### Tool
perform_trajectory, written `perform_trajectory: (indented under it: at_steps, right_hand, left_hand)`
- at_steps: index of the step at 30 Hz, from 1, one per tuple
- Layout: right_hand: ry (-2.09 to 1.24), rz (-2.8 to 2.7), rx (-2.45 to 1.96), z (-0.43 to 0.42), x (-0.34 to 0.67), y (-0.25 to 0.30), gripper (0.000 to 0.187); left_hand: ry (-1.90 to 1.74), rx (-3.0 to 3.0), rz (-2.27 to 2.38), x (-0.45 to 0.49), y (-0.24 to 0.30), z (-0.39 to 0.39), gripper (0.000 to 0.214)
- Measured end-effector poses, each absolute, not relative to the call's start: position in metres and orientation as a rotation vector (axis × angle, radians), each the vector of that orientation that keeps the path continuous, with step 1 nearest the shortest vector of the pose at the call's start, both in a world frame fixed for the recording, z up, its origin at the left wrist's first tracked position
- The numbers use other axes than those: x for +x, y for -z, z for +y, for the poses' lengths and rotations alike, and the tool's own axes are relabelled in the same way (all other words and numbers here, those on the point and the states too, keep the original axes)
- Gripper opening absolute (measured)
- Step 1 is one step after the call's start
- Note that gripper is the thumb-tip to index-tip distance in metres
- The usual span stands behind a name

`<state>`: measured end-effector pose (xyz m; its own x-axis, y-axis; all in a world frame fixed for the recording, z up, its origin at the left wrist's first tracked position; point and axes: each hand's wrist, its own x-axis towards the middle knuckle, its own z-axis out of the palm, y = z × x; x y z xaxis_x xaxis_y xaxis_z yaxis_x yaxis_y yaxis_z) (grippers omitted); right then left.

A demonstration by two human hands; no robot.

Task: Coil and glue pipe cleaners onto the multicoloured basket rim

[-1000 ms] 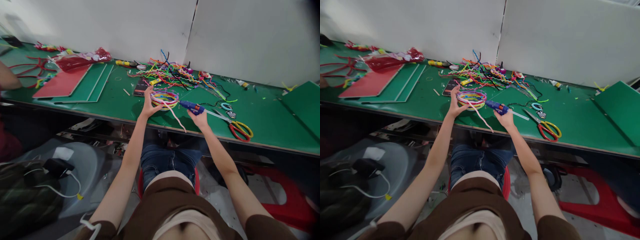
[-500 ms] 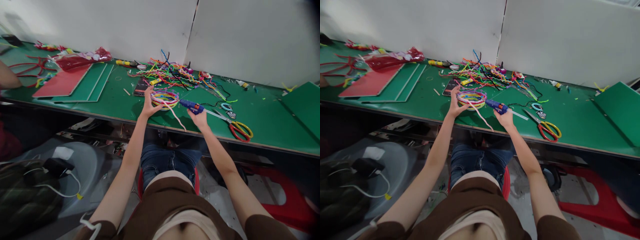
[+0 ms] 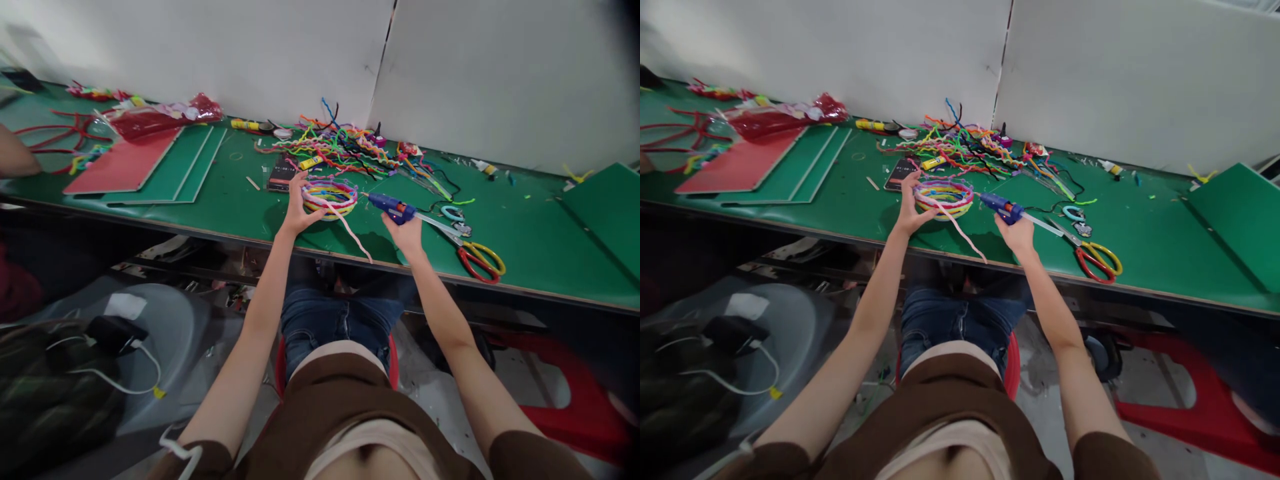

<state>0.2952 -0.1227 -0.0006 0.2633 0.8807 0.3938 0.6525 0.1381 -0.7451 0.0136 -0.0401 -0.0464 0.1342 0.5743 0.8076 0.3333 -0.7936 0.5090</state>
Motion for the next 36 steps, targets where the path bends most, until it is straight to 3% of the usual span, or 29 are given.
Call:
perform_trajectory:
  at_steps: [12,16,19,25,29,36]
  right_hand:
    - [-0.396,-1.63,-2.083,-0.092,0.336,-0.002,0.055]
    - [-0.194,-1.692,-2.086,-0.133,0.34,-0.018,0.061]
    - [0.005,-1.411,-2.06,-0.174,0.321,-0.028,0.05]
    - [-0.562,-1.882,-1.453,-0.185,0.243,-0.027,0.047]
    - [-0.759,-1.871,-1.28,-0.166,0.226,-0.017,0.022]
    - [-0.631,-1.763,-1.264,-0.151,0.245,-0.033,0.027]
  left_hand:
    - [-1.736,2.18,0.89,0.014,0.05,-0.038,0.078]
    - [-1.742,2.169,0.891,0.014,0.05,-0.038,0.077]
    - [-1.72,2.165,0.908,0.015,0.05,-0.039,0.081]
    - [-1.721,2.159,0.879,0.014,0.048,-0.04,0.076]
    - [-1.738,2.15,0.848,0.013,0.051,-0.036,0.072]
    - [-1.719,2.141,0.838,0.014,0.053,-0.035,0.071]
